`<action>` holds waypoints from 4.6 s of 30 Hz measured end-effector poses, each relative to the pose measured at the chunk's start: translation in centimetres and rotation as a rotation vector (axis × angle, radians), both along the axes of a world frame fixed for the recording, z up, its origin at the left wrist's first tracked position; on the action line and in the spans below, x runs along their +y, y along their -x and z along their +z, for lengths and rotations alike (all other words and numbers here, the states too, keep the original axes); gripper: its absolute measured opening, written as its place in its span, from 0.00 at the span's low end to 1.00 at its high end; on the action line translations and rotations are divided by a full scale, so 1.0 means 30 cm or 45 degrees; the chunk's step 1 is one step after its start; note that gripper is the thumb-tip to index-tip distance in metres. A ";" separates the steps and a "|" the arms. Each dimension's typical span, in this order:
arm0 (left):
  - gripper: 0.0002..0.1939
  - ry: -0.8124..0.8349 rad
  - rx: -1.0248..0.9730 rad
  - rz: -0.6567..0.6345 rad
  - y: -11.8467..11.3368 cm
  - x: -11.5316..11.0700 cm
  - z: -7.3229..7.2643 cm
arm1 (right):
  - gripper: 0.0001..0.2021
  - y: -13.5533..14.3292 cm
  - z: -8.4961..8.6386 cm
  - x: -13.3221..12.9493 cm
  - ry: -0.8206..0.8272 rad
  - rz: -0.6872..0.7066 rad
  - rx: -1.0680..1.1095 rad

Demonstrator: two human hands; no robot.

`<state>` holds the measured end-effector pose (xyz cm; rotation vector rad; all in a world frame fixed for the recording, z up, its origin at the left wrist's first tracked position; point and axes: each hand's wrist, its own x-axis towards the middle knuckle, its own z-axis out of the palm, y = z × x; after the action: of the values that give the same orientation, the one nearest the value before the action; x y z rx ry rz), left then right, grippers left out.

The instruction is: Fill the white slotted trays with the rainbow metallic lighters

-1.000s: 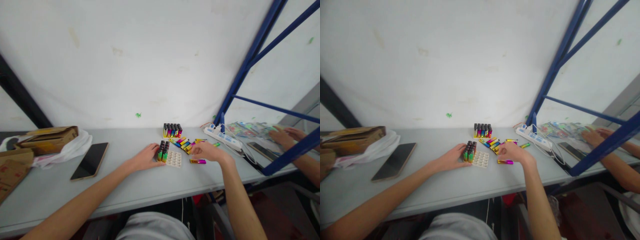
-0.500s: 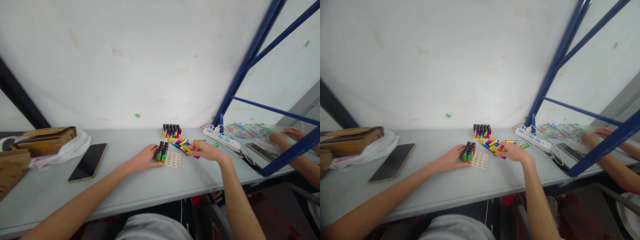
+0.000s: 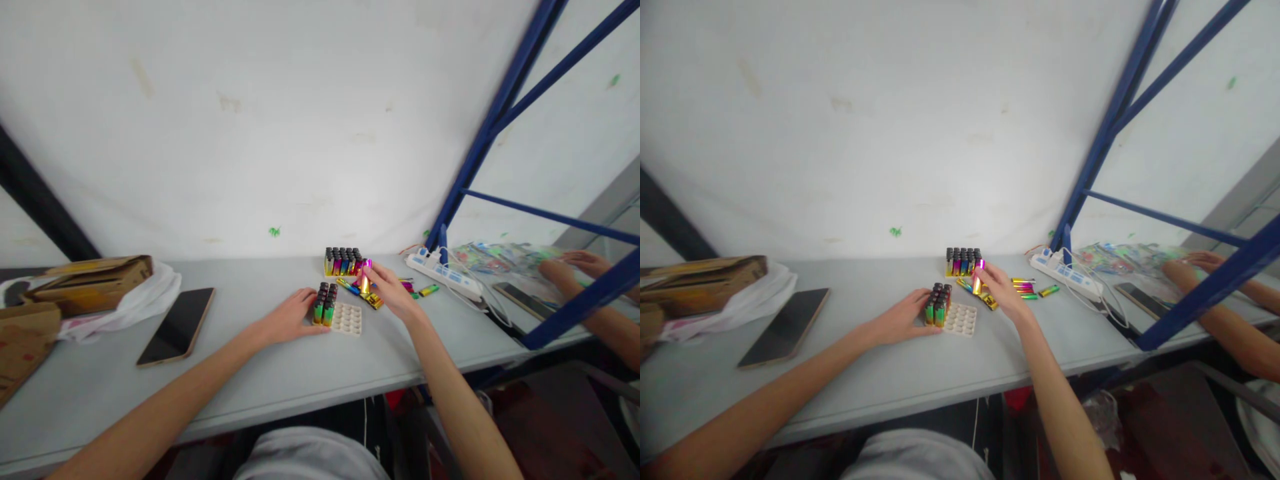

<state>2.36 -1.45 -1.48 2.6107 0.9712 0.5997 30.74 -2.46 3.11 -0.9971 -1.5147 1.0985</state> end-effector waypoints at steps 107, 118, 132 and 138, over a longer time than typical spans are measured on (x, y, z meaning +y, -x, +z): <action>0.36 -0.024 -0.015 -0.012 0.001 0.003 0.000 | 0.17 0.010 -0.167 0.078 -0.555 -0.252 -1.412; 0.37 -0.018 -0.005 -0.003 0.003 0.002 0.001 | 0.18 -0.037 -0.153 0.117 -0.239 -0.341 -0.180; 0.37 -0.032 -0.019 -0.010 0.002 0.006 -0.005 | 0.23 0.039 -0.049 0.025 0.148 0.078 0.452; 0.37 -0.041 -0.002 -0.017 0.003 0.002 -0.004 | 0.24 0.088 -0.062 0.040 0.122 -0.063 0.279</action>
<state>2.28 -1.39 -1.60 2.6424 0.9507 0.6187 28.09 -1.26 1.26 -0.9410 -1.2659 1.2130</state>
